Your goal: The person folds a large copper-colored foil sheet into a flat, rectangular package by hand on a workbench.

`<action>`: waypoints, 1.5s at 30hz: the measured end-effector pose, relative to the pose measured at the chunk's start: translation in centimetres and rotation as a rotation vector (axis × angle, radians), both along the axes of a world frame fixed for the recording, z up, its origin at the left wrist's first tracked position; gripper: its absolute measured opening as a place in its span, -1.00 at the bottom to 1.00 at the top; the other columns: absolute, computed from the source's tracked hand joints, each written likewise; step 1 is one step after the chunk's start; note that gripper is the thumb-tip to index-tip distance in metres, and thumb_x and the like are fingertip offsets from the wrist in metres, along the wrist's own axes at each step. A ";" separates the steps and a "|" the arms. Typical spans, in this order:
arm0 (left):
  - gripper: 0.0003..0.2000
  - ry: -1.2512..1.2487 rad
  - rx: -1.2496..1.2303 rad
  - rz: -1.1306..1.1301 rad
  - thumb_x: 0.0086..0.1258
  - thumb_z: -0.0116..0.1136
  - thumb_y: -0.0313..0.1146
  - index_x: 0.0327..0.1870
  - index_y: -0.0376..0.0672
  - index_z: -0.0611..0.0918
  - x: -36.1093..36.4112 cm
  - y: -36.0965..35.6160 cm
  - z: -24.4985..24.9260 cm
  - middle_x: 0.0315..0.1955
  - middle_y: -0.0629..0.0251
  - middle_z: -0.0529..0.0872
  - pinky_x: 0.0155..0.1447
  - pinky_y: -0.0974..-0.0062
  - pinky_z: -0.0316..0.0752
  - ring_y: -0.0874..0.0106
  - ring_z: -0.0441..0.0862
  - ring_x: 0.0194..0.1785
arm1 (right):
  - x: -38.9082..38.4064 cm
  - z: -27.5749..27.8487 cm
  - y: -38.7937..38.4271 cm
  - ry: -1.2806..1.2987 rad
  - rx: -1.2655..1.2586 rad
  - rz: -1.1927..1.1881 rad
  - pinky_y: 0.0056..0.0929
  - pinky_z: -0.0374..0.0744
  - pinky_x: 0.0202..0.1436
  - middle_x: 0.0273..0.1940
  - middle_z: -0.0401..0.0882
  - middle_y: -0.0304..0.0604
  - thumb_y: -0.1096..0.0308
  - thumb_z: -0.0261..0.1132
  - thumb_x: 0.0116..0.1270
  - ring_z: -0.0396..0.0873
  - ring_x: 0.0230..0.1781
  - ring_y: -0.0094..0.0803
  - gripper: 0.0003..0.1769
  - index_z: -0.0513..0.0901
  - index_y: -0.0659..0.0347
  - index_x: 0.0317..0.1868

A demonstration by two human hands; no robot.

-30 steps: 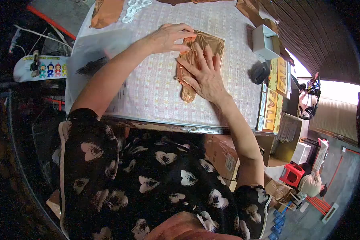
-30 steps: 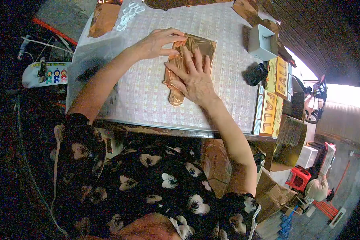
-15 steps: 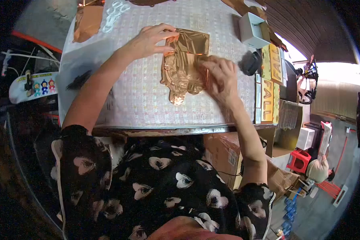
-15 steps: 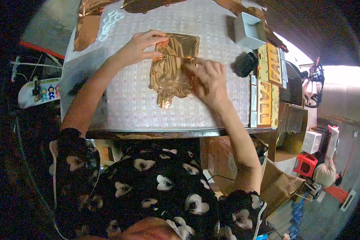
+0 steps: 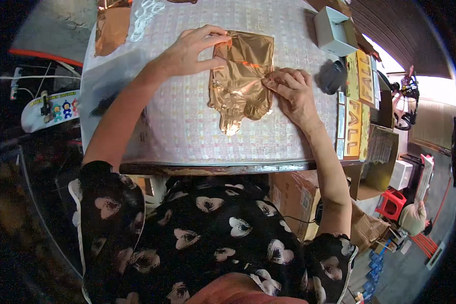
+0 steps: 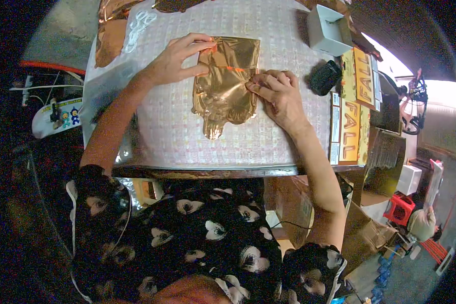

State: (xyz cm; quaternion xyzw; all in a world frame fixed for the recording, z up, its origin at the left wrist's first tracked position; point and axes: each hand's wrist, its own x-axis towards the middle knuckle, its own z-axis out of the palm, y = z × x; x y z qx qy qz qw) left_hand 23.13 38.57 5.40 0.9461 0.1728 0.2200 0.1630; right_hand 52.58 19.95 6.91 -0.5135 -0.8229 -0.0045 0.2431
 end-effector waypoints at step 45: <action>-0.73 -0.031 0.171 -0.272 0.24 0.37 -0.53 -0.02 -0.23 0.75 -1.2 -4.3 1.1 -0.03 0.20 0.82 0.11 0.32 0.73 0.23 0.78 0.07 | -0.1 -0.1 0.2 0.316 -0.179 -0.131 -0.02 0.16 0.53 -0.02 0.77 -0.30 0.55 0.34 0.22 0.58 0.20 -0.30 -0.66 0.80 0.01 -0.02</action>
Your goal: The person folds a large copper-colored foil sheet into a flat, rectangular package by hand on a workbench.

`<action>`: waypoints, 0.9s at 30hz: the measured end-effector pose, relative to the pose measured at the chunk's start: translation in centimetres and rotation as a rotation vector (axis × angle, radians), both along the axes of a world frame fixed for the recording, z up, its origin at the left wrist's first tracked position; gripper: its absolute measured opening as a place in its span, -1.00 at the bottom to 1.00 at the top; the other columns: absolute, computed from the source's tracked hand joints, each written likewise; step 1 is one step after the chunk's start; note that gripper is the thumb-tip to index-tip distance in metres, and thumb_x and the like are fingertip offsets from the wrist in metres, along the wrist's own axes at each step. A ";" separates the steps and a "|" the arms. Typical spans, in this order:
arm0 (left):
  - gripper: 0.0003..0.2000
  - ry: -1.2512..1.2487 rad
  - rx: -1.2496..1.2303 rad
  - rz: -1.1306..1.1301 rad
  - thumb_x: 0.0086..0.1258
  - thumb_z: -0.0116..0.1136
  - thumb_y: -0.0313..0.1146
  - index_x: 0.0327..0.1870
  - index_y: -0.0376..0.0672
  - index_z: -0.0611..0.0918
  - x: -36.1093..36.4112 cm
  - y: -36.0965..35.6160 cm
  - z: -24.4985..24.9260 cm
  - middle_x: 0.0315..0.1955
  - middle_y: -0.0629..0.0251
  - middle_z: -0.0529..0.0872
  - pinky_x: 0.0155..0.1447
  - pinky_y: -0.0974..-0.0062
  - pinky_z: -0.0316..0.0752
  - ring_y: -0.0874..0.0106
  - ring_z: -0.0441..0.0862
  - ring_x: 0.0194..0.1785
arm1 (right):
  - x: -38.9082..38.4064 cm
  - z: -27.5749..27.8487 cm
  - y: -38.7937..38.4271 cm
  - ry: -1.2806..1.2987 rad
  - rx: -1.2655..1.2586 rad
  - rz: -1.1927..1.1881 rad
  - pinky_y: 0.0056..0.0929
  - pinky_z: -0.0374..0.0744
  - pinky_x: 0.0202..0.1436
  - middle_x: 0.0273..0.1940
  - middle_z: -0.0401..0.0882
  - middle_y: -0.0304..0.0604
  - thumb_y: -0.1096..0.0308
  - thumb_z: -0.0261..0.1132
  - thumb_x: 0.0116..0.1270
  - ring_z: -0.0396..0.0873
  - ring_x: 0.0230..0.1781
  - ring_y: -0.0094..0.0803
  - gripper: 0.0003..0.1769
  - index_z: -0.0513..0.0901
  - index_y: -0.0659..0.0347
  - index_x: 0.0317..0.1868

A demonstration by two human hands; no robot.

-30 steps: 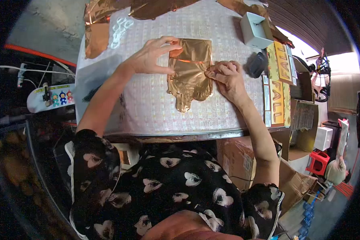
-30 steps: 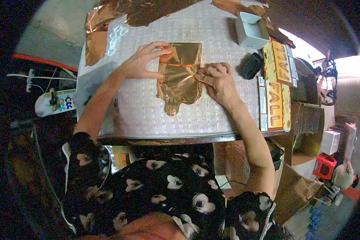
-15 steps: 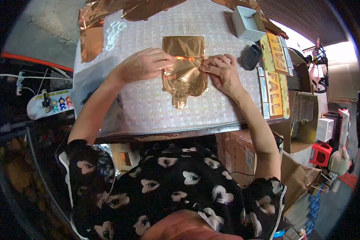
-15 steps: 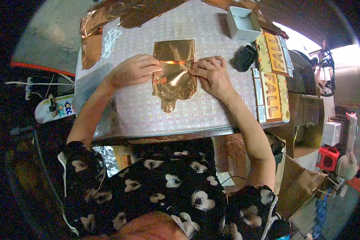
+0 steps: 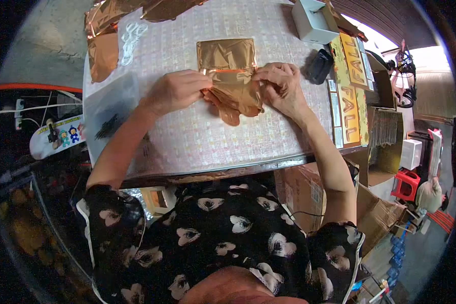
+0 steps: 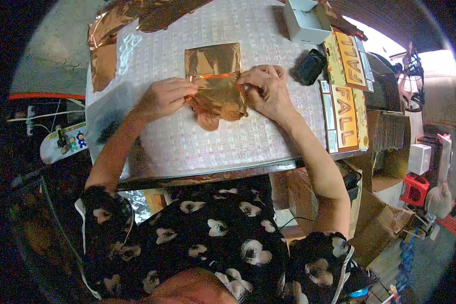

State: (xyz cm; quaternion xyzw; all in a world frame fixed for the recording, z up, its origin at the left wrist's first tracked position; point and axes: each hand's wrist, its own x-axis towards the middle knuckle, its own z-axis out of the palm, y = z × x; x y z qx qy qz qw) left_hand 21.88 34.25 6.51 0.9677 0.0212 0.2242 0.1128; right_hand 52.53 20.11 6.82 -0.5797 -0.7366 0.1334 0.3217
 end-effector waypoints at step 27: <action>-0.66 -0.007 -0.461 0.207 0.14 0.47 -0.58 -0.02 -0.19 0.76 -0.4 -1.1 0.0 0.00 0.17 0.83 0.22 0.29 0.70 0.20 0.80 0.08 | -1.3 0.2 0.5 -0.172 0.061 -0.075 -0.18 0.27 0.31 0.00 0.75 -0.37 0.44 0.47 0.22 0.57 0.10 -0.29 -0.73 0.82 -0.03 -0.06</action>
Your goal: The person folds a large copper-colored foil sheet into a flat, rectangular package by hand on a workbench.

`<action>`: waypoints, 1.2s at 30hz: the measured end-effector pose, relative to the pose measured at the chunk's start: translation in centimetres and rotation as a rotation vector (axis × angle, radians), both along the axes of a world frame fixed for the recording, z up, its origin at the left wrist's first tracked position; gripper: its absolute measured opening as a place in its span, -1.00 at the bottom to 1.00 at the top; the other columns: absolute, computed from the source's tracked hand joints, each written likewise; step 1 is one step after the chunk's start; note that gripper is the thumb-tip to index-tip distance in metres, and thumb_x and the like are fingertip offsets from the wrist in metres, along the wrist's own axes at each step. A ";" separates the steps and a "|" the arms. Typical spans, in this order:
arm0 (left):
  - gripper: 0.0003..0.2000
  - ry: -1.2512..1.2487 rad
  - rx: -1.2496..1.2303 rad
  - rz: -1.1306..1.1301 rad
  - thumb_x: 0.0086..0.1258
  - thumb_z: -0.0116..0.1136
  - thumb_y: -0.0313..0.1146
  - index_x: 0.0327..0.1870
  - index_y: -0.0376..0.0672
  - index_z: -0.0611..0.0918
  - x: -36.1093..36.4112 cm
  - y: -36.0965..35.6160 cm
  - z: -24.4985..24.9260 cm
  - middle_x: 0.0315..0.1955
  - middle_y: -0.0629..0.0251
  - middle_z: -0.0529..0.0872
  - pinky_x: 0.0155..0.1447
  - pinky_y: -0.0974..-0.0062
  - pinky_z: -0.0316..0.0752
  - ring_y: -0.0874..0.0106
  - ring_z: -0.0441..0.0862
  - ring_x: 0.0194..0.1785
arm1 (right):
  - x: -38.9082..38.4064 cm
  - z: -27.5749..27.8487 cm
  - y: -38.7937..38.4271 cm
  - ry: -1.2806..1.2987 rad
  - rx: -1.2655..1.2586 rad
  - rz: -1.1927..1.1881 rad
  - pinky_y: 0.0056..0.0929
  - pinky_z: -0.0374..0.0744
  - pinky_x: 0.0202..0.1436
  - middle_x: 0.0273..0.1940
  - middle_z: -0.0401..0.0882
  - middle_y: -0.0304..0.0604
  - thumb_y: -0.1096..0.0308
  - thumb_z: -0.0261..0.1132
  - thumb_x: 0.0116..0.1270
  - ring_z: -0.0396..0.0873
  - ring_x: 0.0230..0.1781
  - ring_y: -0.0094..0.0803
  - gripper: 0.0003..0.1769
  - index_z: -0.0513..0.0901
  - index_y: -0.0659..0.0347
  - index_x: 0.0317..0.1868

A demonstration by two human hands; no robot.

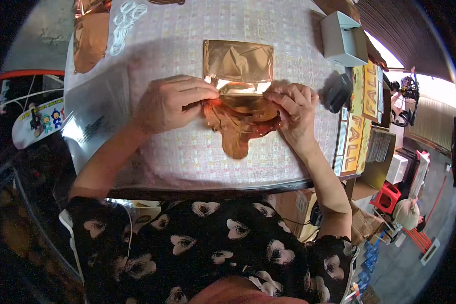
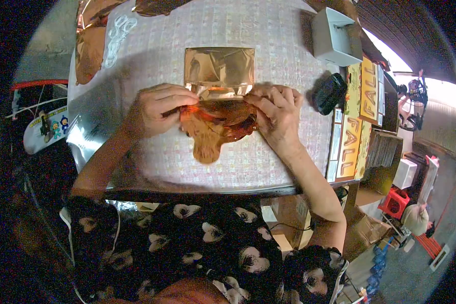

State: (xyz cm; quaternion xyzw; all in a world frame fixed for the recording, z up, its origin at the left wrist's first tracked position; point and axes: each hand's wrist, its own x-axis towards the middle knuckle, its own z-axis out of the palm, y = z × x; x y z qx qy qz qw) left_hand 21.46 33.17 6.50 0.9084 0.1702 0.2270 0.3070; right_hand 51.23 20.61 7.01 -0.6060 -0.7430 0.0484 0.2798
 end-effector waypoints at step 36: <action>-0.76 0.095 -0.224 0.399 0.43 0.38 -0.27 -0.21 -0.33 0.78 2.4 -1.6 1.7 -0.12 0.12 0.74 -0.02 0.23 0.64 0.14 0.75 -0.17 | -1.8 0.4 0.1 0.176 -0.119 -0.202 -0.14 0.16 0.46 0.24 0.61 -0.17 0.33 0.48 0.38 0.43 0.22 -0.18 -0.85 0.80 0.25 -0.22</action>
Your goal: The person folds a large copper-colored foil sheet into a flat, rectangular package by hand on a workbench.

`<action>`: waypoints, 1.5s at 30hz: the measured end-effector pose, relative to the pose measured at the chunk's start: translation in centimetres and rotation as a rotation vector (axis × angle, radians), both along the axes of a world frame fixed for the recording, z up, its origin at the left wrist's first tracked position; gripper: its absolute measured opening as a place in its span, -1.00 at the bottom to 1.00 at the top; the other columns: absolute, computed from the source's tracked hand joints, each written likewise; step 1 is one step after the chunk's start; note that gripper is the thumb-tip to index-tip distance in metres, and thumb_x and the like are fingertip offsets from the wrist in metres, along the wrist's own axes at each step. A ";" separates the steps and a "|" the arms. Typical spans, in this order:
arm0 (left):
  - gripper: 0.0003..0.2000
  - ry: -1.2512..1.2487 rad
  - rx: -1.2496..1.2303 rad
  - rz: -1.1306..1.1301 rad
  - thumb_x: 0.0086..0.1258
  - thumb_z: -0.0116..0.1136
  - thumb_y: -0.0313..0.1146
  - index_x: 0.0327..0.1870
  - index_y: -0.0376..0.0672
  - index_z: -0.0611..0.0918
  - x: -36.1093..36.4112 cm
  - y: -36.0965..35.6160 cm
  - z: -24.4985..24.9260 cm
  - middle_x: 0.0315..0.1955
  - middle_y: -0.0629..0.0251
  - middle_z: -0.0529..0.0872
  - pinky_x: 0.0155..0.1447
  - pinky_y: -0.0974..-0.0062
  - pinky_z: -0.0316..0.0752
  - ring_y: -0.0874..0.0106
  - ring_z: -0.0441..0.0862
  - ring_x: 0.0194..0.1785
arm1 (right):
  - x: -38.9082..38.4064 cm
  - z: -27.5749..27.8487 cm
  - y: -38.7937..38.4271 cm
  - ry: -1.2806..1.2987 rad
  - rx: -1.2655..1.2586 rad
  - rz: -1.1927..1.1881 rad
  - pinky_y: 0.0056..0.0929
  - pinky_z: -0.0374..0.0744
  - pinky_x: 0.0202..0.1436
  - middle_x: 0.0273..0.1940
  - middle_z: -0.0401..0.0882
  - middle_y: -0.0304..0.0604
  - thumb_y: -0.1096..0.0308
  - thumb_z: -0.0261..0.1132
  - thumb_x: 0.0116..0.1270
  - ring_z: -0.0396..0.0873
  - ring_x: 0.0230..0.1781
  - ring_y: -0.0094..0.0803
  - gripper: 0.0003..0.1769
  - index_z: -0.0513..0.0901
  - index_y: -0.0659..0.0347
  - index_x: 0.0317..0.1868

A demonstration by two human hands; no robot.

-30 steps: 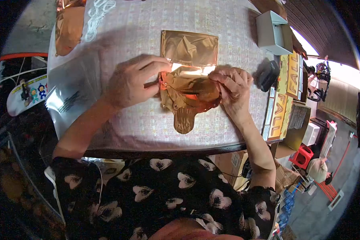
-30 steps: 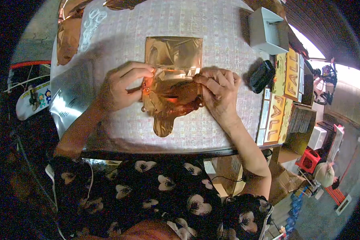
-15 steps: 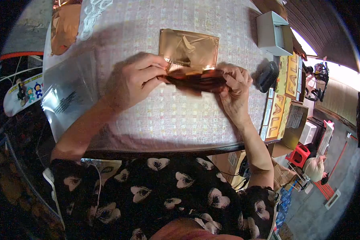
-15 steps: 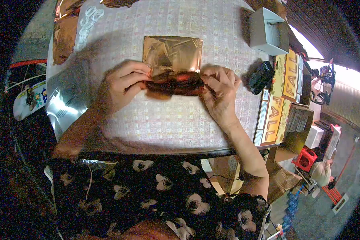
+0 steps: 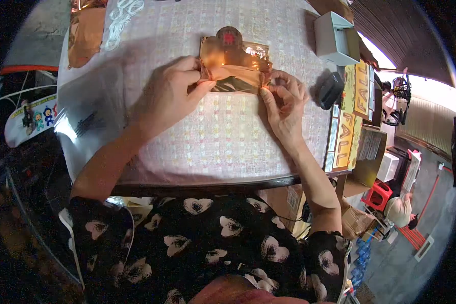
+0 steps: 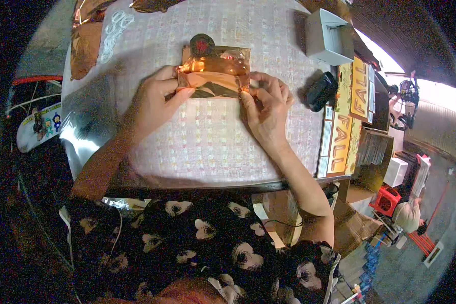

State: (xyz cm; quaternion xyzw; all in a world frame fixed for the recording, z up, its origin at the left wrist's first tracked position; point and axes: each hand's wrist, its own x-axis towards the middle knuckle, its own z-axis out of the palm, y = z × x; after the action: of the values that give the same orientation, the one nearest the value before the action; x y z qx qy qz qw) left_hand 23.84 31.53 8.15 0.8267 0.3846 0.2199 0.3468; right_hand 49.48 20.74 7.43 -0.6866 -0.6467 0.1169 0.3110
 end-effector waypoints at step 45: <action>-0.71 -0.047 0.042 0.094 0.34 0.44 -0.31 -0.49 -0.38 0.75 -1.0 0.1 -0.6 0.12 0.09 0.72 0.13 0.26 0.59 0.21 0.74 -0.03 | -3.3 -0.8 -1.0 -0.406 -0.075 0.279 0.13 0.08 0.68 0.68 0.07 0.15 -0.15 0.21 0.55 0.06 0.69 0.13 -0.03 0.12 0.38 0.65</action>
State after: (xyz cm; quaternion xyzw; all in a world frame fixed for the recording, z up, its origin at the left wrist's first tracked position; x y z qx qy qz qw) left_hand 22.79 31.58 7.59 0.8094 0.4102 0.2631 0.3277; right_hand 46.21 19.76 6.64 -0.6112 -0.7797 0.0422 0.1295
